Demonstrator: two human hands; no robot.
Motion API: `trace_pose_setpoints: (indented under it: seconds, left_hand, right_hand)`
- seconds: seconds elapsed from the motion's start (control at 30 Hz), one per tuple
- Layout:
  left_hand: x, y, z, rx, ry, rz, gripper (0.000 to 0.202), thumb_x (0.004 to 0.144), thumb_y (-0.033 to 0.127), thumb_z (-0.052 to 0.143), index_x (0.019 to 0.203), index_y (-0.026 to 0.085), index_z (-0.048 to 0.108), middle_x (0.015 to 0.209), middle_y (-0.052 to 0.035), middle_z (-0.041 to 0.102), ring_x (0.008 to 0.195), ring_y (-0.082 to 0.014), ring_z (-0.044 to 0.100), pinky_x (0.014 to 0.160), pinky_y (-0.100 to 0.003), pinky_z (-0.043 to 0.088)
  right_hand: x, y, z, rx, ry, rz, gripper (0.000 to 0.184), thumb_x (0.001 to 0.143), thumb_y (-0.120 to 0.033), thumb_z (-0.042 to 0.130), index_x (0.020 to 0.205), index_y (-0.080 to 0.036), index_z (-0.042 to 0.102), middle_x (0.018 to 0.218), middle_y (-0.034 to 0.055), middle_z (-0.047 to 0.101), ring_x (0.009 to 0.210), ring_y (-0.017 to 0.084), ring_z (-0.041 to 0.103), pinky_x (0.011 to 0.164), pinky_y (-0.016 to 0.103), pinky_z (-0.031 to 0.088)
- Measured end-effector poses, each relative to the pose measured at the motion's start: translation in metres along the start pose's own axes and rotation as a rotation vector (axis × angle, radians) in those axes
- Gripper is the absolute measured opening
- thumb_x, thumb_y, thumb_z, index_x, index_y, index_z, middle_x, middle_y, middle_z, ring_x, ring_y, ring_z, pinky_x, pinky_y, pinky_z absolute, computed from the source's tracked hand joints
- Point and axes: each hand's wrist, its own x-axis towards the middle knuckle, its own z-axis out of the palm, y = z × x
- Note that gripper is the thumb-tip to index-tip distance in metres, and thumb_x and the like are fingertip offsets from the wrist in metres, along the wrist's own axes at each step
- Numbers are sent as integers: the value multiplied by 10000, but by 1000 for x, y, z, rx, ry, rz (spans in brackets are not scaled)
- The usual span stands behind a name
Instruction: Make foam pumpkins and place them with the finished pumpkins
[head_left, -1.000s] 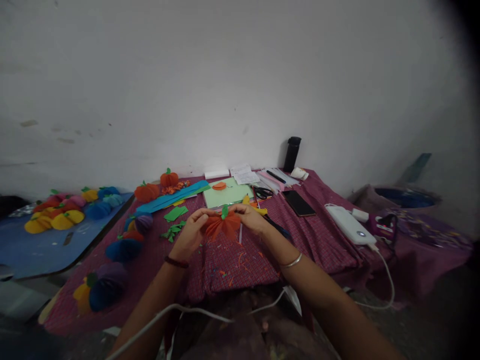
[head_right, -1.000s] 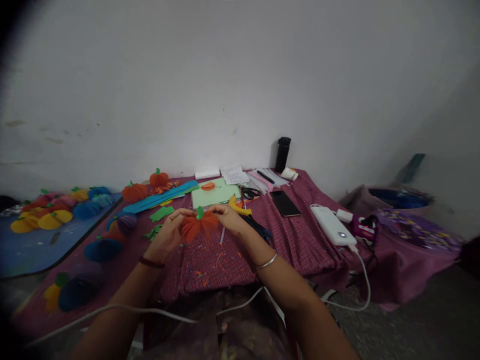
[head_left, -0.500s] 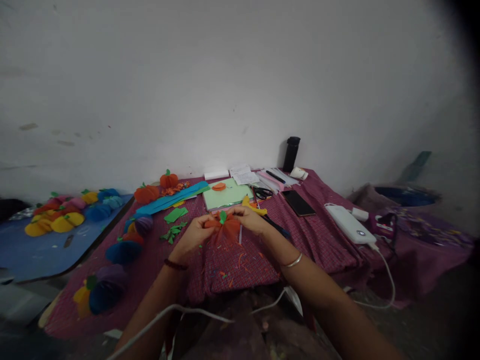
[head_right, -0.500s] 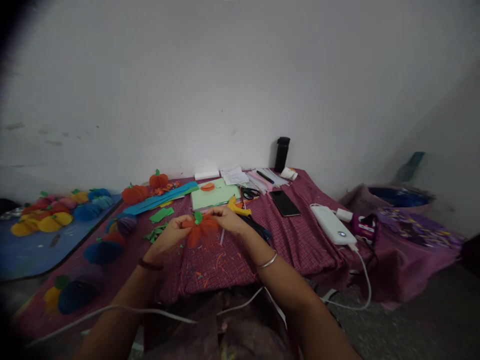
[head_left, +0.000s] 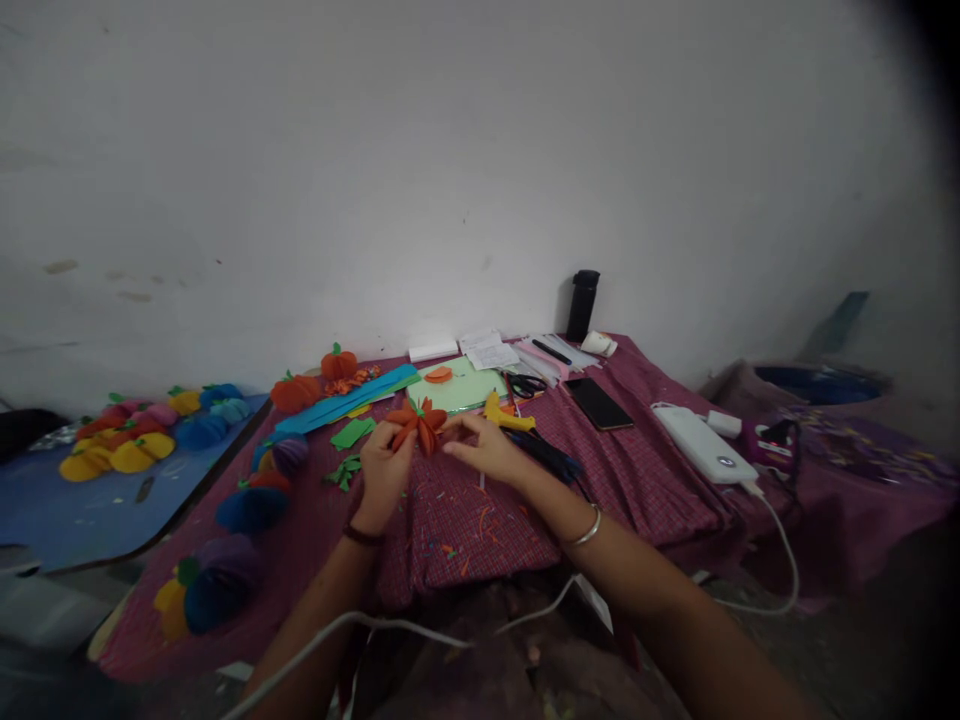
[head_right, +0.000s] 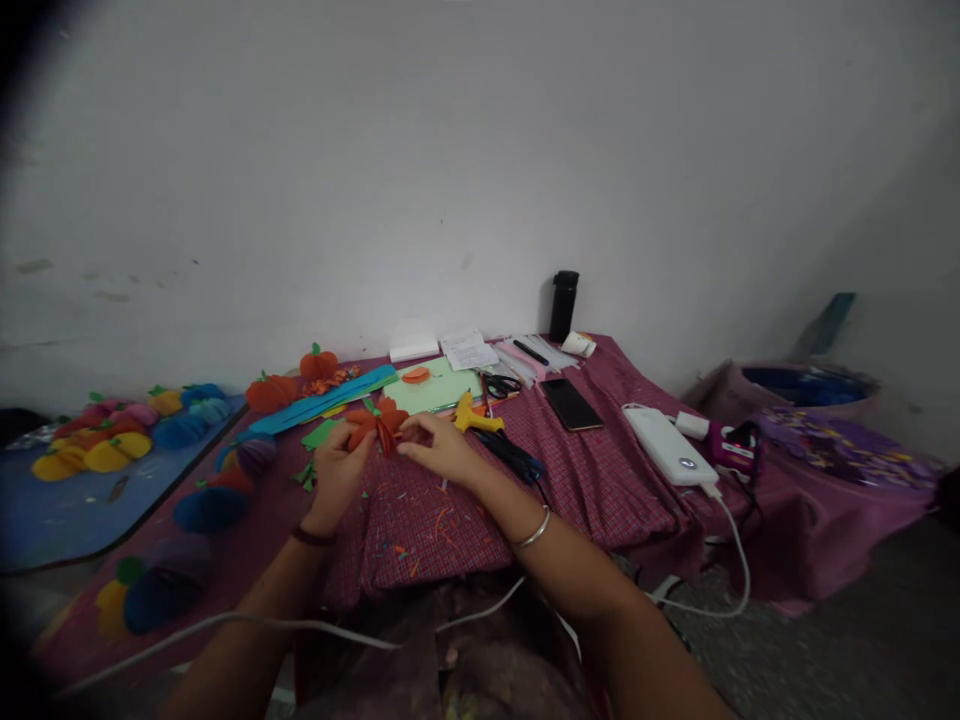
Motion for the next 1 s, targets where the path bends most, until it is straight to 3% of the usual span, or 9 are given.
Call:
trace_pose_setpoints:
  seconds: [0.23,0.43,0.77,0.9,1.0]
  left_hand:
    - [-3,-4,4,-13,-74,-45,133,740,226,659,631,192,590,622,36,509,614,-130,427,592,-243,308]
    - [-2,4,1,-174,-126,-174,179,730,256,666,595,180,576,588,42,459,582,-117,379,554,-238,300]
    - [-6,14,2,-213,-270,-80,136,767,269,664,659,185,654,698,5,574,677,-149,471,659,-254,366]
    - [-8,9,4,-198,-194,-108,99,813,289,619,827,197,654,768,2,599,714,-152,518,680,-250,394]
    - [-9,4,7,-259,-63,-112,245,783,255,652,1016,223,585,879,-10,609,780,-160,567,736,-266,436]
  right_hand:
    - [-2,3,5,-139,-42,-16,265,721,-227,697,957,-171,590,906,18,605,829,160,554,777,287,439]
    - [2,2,-3,-201,-53,-59,9,786,-176,557,789,-171,563,738,-21,529,691,128,474,643,233,365]
    - [2,7,-1,-308,23,-58,199,836,-187,508,637,-182,495,636,-21,502,622,127,433,585,235,298]
    - [3,7,-3,-345,66,-67,214,827,-164,519,616,-183,485,618,-20,495,608,128,424,580,246,279]
    - [4,10,-3,-355,97,-71,242,825,-173,525,593,-185,458,596,-24,466,592,127,407,566,247,254]
